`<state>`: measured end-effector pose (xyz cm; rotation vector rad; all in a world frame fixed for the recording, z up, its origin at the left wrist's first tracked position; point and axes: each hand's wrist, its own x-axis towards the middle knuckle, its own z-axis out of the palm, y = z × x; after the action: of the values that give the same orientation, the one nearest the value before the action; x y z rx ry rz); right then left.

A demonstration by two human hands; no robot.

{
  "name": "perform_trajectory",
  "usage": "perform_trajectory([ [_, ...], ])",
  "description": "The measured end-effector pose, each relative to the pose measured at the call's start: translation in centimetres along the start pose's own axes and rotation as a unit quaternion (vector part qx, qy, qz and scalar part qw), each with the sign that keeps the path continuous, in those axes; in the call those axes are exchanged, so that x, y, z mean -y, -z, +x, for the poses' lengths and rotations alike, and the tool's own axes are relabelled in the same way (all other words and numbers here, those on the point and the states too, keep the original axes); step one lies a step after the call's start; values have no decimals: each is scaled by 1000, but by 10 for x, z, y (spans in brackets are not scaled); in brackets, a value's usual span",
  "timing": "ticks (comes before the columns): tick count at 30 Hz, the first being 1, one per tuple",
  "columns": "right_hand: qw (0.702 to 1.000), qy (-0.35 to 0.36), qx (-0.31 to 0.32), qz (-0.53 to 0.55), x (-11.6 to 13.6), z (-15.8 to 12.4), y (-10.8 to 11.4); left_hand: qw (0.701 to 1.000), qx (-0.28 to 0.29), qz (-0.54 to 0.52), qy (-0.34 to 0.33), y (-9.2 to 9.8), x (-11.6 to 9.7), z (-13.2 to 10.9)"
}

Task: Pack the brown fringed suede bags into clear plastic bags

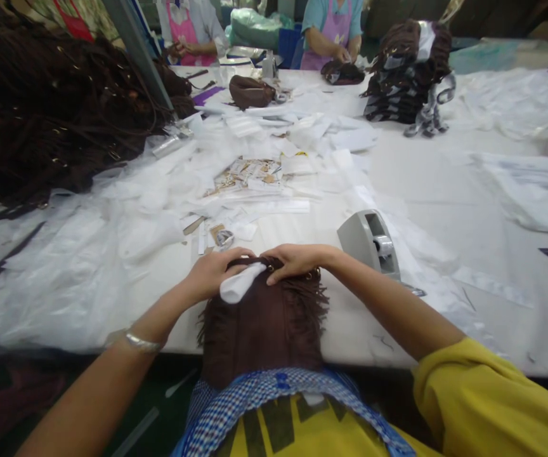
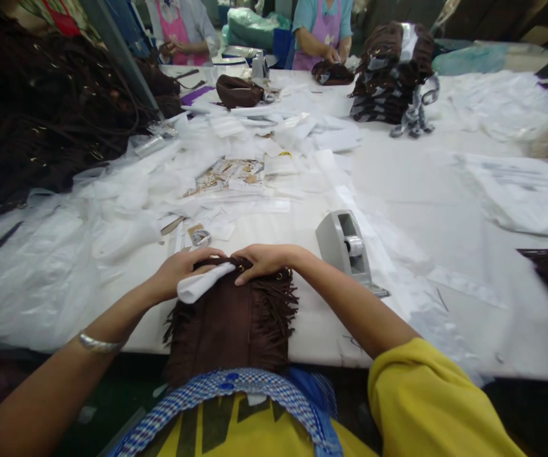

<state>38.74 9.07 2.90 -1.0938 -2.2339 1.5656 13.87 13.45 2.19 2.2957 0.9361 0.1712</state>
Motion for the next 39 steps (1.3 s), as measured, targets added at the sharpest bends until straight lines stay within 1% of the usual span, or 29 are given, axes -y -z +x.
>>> perform_trajectory([
  [2, 998, -14, -42, -40, -12, 11, 3, 1000, -25, 9, 10, -5, 7, 15],
  [4, 987, -24, -116, -107, -16, 17, 8, 997, -69, 19, 8, -4, 10, 30],
  [6, 959, -37, -211, -188, -10, 14, 12, 992, -117, 36, -17, 3, 9, 38],
  [7, 937, -46, -261, -226, -3, 8, 12, 987, -150, 46, -28, 9, 8, 36],
  [8, 913, -55, -311, -256, 6, -1, 10, 980, -190, 49, -30, 16, 8, 28],
  [9, 890, -66, -357, -275, 15, -14, 3, 970, -237, 46, -20, 21, 8, 14],
  [11, 856, -95, -425, -279, 32, -46, -23, 943, -329, 18, 49, 25, 11, -29],
  [12, 851, -115, -438, -264, 39, -61, -42, 929, -359, 1, 94, 22, 15, -56],
  [13, 850, -138, -445, -244, 43, -76, -64, 918, -371, -15, 138, 14, 18, -82],
  [14, 854, -164, -440, -223, 46, -86, -87, 917, -356, -42, 177, 3, 21, -107],
  [15, 857, -186, -435, -204, 47, -93, -110, 920, -325, -87, 199, -10, 22, -128],
  [16, 859, -205, -429, -192, 48, -96, -132, 927, -292, -129, 196, -25, 21, -143],
  [17, 852, -212, -436, -198, 47, -94, -150, 932, -278, -143, 184, -40, 18, -151],
  [18, 839, -221, -449, -213, 47, -88, -165, 934, -284, -131, 172, -53, 13, -154],
  [20, 806, -240, -480, -251, 47, -70, -181, 929, -337, -72, 134, -73, 1, -145],
  [22, 774, -264, -506, -275, 46, -52, -184, 915, -391, -17, 103, -82, -7, -126],
  [24, 760, -280, -517, -276, 42, -44, -179, 905, -415, 1, 90, -82, -7, -112],
  [26, 772, -270, -511, -263, 35, -48, -171, 912, -404, -17, 74, -77, 4, -107],
  [27, 787, -253, -503, -252, 30, -55, -167, 922, -380, -37, 60, -73, 12, -109],
  [29, 831, -205, -469, -218, 20, -74, -160, 948, -299, -103, 33, -64, 30, -119],
  [31, 880, -163, -417, -156, 11, -95, -153, 959, -225, -165, 42, -52, 43, -134],
  [32, 893, -160, -401, -129, 8, -105, -150, 957, -221, -173, 67, -46, 45, -142],
  [33, 888, -175, -408, -118, 7, -114, -146, 951, -244, -163, 98, -41, 42, -148],
  [34, 864, -203, -442, -130, 8, -120, -142, 940, -288, -135, 121, -37, 36, -152],
  [35, 820, -233, -496, -165, 11, -123, -140, 928, -337, -94, 128, -34, 27, -153],
  [36, 763, -251, -557, -212, 16, -124, -139, 919, -375, -52, 109, -32, 16, -153],
  [37, 709, -245, -608, -258, 23, -121, -139, 919, -390, -14, 64, -32, 3, -149],
  [38, 677, -216, -639, -292, 31, -115, -141, 923, -385, 19, 7, -32, -10, -144],
  [39, 672, -171, -649, -312, 38, -106, -144, 928, -368, 47, -46, -34, -21, -136],
])
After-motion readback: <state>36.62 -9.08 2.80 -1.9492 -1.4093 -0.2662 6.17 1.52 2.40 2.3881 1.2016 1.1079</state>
